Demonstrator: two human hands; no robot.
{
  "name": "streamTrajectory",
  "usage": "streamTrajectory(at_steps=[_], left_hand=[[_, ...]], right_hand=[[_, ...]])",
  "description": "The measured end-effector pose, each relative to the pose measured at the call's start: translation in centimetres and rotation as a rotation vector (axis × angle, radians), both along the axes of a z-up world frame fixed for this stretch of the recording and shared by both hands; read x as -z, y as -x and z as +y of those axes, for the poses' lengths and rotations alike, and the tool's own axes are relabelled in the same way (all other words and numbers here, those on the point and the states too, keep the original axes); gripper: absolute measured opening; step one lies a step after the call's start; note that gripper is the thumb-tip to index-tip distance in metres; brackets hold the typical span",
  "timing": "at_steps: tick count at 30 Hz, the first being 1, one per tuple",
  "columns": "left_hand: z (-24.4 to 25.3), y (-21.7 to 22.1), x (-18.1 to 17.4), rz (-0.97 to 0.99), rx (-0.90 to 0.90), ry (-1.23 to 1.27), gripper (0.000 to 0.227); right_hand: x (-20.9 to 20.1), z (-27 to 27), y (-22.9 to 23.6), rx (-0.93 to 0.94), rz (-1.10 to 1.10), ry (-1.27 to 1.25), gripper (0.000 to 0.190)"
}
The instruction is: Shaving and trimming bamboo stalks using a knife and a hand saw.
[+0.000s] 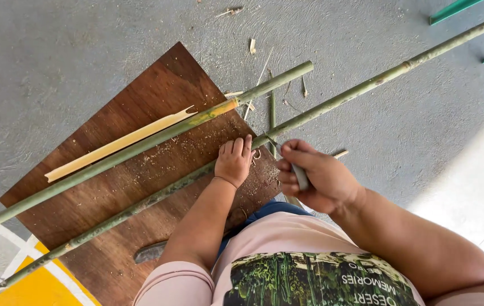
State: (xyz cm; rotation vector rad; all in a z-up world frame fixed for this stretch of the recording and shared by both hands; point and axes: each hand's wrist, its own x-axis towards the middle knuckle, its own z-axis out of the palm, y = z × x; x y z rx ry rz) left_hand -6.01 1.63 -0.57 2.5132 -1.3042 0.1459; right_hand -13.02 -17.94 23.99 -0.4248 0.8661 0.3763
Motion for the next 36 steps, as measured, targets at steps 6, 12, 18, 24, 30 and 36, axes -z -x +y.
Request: streamTrajectory(at_steps=[6,12,18,24,30,36], left_hand=[[0.2,-0.3,0.8,-0.028,0.046,0.023,0.048],[0.0,-1.7,-0.4,-0.016,-0.001,0.071,0.038],[0.0,-3.3,-0.4,0.023,0.026,0.059,0.036],[-0.4,-3.1,-0.4,0.03,-0.05,0.095,0.035],[-0.5,-3.3,-1.4,0.015,-0.06,0.185,0.033],[-1.1,-2.6,-1.3,0.035,-0.155,0.199,0.027]], right_hand=[[-1.0,1.8,-4.0,-0.068,0.025,0.081,0.011],[4.6,-0.4,4.0,-0.38,-0.268,0.1,0.022],[8.7,-5.0,9.5,-0.814,-0.253,0.545,0.101],[11.9,-1.9,8.3,-0.921,-0.067,0.864,0.082],[14.8,-2.5,10.1,-0.775,-0.393,1.318,0.048],[18.4,-1.7,9.2,-0.989,-0.049,1.1,0.044]])
